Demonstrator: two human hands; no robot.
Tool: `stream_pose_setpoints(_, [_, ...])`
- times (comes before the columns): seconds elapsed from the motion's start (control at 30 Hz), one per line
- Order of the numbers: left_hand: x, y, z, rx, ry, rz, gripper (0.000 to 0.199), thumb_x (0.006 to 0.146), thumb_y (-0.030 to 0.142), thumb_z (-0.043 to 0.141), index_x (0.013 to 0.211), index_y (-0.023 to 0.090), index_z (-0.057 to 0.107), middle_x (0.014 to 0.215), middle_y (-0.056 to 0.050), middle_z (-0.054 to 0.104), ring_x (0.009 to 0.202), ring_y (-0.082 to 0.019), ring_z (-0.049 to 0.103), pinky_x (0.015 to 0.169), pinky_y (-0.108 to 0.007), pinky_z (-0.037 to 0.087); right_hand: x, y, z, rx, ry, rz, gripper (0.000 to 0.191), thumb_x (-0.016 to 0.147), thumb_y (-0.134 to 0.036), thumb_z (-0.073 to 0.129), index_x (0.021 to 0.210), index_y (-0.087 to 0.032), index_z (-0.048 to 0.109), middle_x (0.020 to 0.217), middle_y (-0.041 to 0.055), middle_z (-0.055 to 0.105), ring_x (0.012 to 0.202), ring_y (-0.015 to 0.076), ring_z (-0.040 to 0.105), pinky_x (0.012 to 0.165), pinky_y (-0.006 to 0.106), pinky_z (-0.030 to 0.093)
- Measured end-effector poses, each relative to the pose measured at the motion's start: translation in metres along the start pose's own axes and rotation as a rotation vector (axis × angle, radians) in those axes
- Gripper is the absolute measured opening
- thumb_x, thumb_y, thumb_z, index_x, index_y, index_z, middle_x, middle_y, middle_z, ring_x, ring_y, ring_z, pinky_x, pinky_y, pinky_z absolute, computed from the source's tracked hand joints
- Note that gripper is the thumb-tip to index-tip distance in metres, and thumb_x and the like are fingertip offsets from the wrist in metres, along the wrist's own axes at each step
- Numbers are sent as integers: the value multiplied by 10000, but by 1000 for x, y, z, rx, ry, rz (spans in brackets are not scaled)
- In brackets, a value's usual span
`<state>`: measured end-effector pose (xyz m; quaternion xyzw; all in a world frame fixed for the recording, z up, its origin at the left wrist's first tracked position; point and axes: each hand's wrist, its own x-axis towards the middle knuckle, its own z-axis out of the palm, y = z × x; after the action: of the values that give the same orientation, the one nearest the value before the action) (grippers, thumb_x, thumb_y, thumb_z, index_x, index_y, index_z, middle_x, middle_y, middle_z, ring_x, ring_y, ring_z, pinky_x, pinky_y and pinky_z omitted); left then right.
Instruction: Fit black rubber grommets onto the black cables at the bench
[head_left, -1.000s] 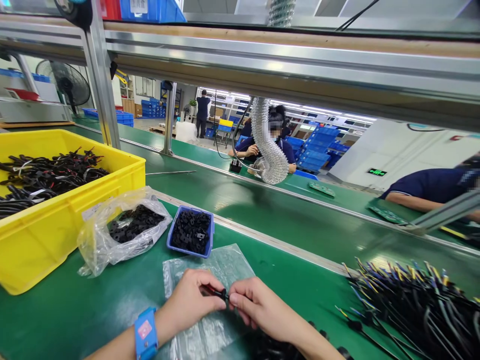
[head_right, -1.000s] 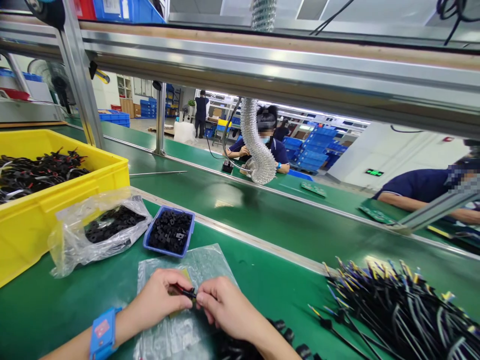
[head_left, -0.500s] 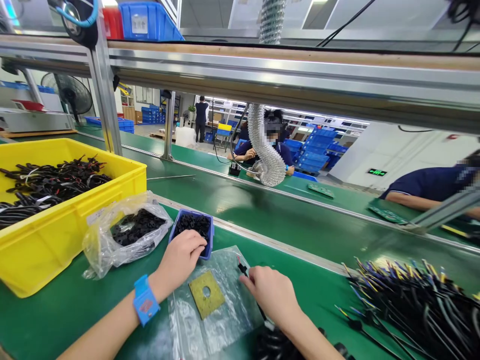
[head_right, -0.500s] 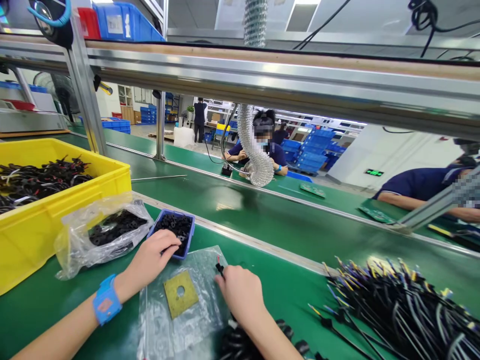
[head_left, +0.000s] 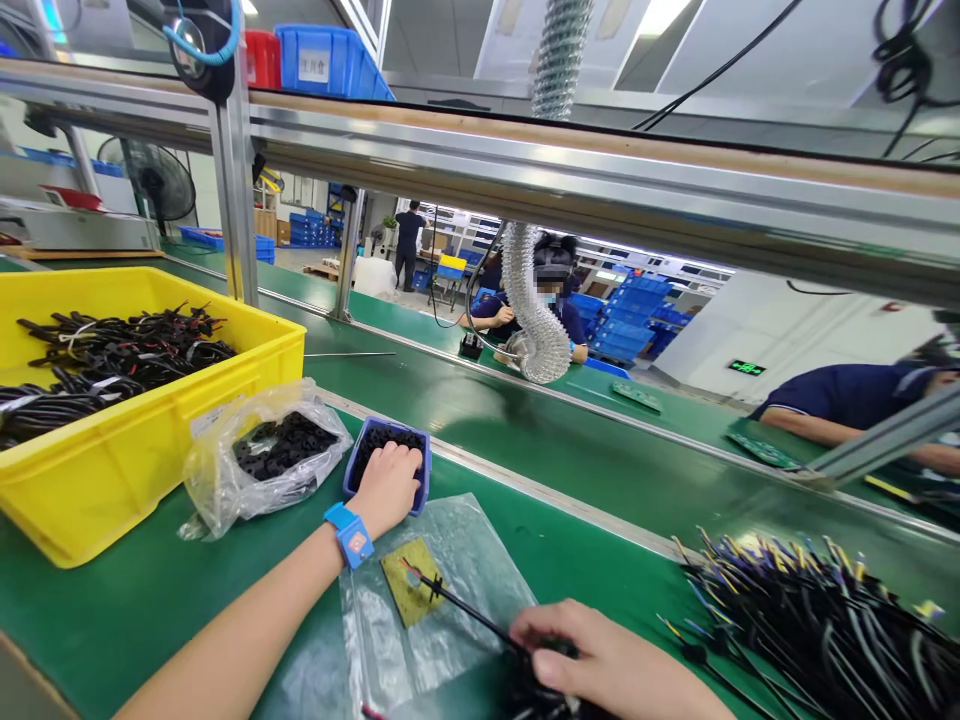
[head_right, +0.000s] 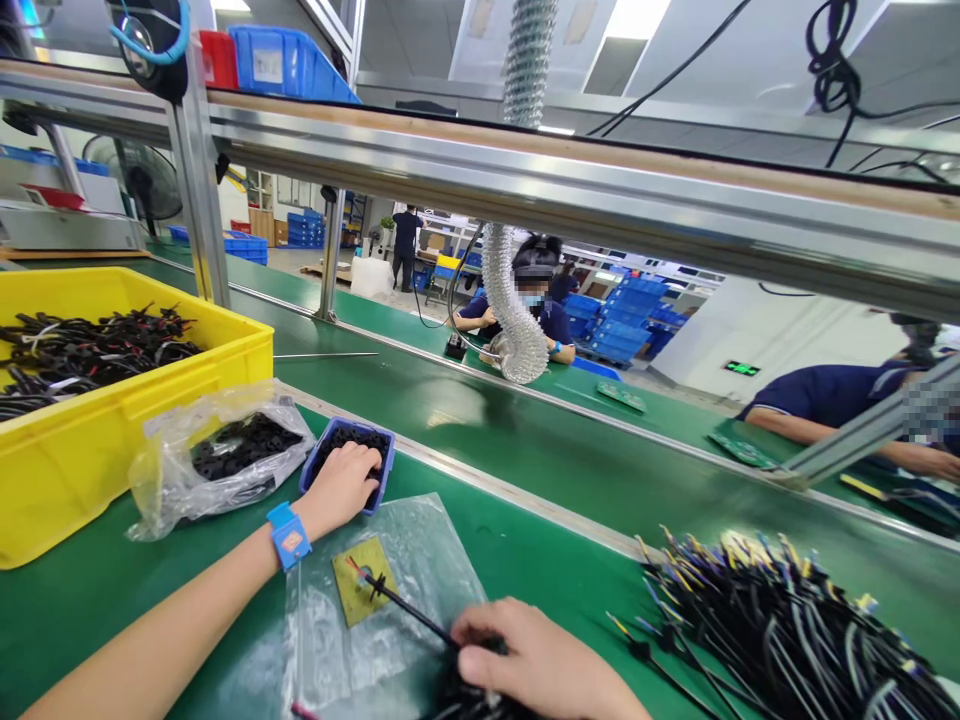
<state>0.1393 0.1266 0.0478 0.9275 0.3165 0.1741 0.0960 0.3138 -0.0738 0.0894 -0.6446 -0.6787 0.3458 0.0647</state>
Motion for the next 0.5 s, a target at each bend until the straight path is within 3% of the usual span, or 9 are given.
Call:
stream_pose_setpoints(0.1, [0, 3, 5, 6, 22, -26, 175, 810, 138, 475, 977, 155, 521, 959, -89, 577, 945, -252, 457, 792, -361, 364, -5, 7, 2, 54, -19, 12, 656, 658, -703, 526, 1026, -178, 662, 935, 71, 664, 836, 250, 576, 737, 285, 425])
stream_pose_setpoints(0.2, [2, 6, 10, 25, 44, -45, 208, 808, 100, 418, 981, 143, 526, 947, -107, 576, 938, -267, 450, 782, -377, 355, 0, 6, 2, 125, -76, -11, 769, 567, -727, 591, 1108, -182, 633, 1004, 73, 648, 877, 264, 570, 771, 289, 424])
stream_pose_setpoints(0.37, [1, 7, 15, 41, 85, -54, 200, 793, 84, 399, 918, 148, 542, 924, -108, 567, 920, -266, 445, 769, -377, 350, 9, 6, 3, 121, -128, 3, 657, 606, -685, 593, 980, -152, 688, 840, 52, 657, 773, 232, 573, 690, 270, 433])
stream_pose_setpoints(0.5, [-3, 6, 16, 37, 111, -51, 171, 815, 105, 394, 887, 164, 538, 918, -88, 563, 904, -254, 447, 761, -369, 348, -2, 21, 1, 189, -48, 7, 622, 606, -634, 638, 997, -152, 672, 950, 78, 645, 871, 250, 569, 780, 304, 432])
